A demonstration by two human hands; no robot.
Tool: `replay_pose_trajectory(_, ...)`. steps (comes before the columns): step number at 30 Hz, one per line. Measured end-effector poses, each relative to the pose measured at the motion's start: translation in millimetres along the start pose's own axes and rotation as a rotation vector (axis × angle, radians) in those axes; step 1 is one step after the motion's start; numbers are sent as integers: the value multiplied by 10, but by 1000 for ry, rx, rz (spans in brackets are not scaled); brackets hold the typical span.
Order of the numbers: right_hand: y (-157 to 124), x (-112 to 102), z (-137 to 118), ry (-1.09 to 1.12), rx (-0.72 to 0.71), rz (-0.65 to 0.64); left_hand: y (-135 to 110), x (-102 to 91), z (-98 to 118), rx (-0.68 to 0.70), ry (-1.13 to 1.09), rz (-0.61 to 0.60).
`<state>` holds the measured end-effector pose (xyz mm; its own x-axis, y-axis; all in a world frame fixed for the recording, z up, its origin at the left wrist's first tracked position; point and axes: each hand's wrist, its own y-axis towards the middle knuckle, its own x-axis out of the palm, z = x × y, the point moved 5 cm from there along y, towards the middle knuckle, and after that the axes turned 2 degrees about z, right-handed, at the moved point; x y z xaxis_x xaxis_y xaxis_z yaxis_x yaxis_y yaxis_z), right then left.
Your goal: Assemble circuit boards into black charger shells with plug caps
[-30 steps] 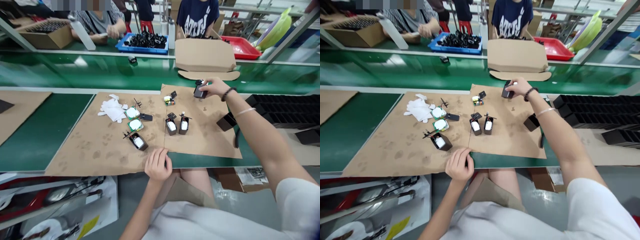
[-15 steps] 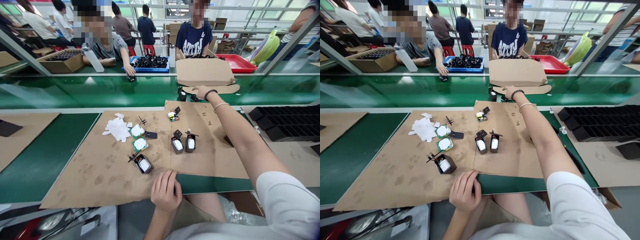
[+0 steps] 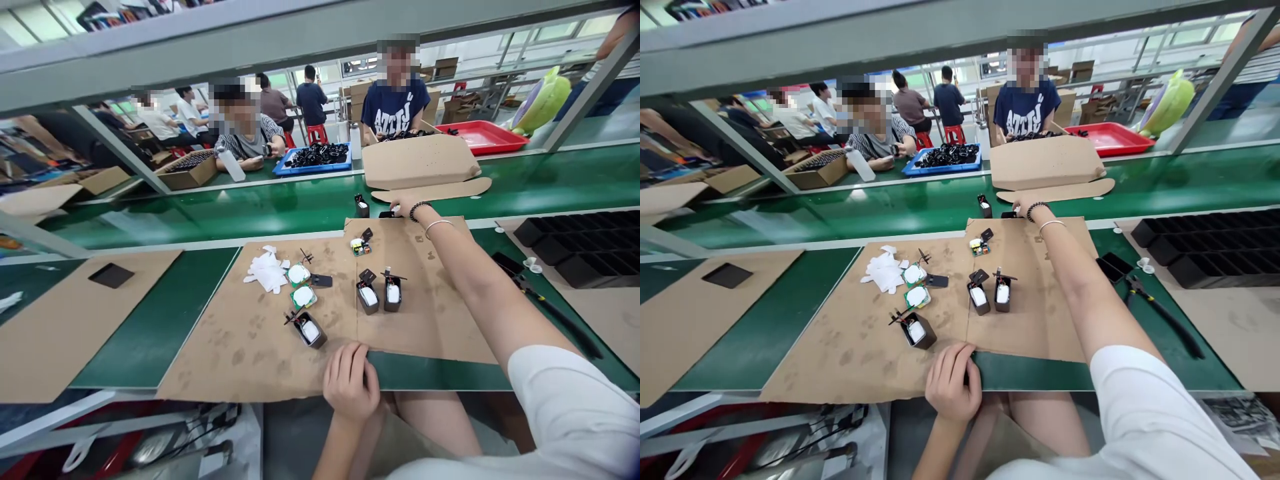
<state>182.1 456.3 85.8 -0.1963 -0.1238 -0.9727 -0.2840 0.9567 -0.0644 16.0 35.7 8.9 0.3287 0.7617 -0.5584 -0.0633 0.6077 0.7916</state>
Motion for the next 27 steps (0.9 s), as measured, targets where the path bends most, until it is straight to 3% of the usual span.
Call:
replay_pose_trajectory(4, -161, -71, -229, 35, 8, 94, -4, -6, 0, 60, 10, 44)
replay_pose_trajectory(7, -353, -332, -323, 38, 29, 141, -6, 6, -11, 50, 0, 54)
replay_pose_trajectory(10, -813, -592, -318, -16, 52, 108, -11, 14, -11, 23, 1, 54)
replay_pose_trajectory(12, -1331, -621, -324, -83, 69, 69, -13, 17, -12, 3, 3, 40)
replay_pose_trajectory(16, -2589, -246, -479, -233, 120, 49, 59, 18, -62, -127, -83, -38)
replay_pose_trajectory(19, -3229, 171, -555, -262, 130, 4, 236, 38, -69, -351, -408, -159)
replay_pose_trajectory(21, -3398, 309, -501, -251, 120, 23, 457, 39, 73, -390, -645, -210)
replay_pose_trajectory(23, -3408, 334, -411, -214, 49, 54, 759, 57, 337, -310, -771, -251)
replay_pose_trajectory(25, -3336, 315, -342, -149, -85, 56, 1077, 203, 680, -227, -840, -398)
replay_pose_trajectory(27, -3253, 298, -303, -61, -209, 37, 1355, 499, 1024, -200, -836, -641)
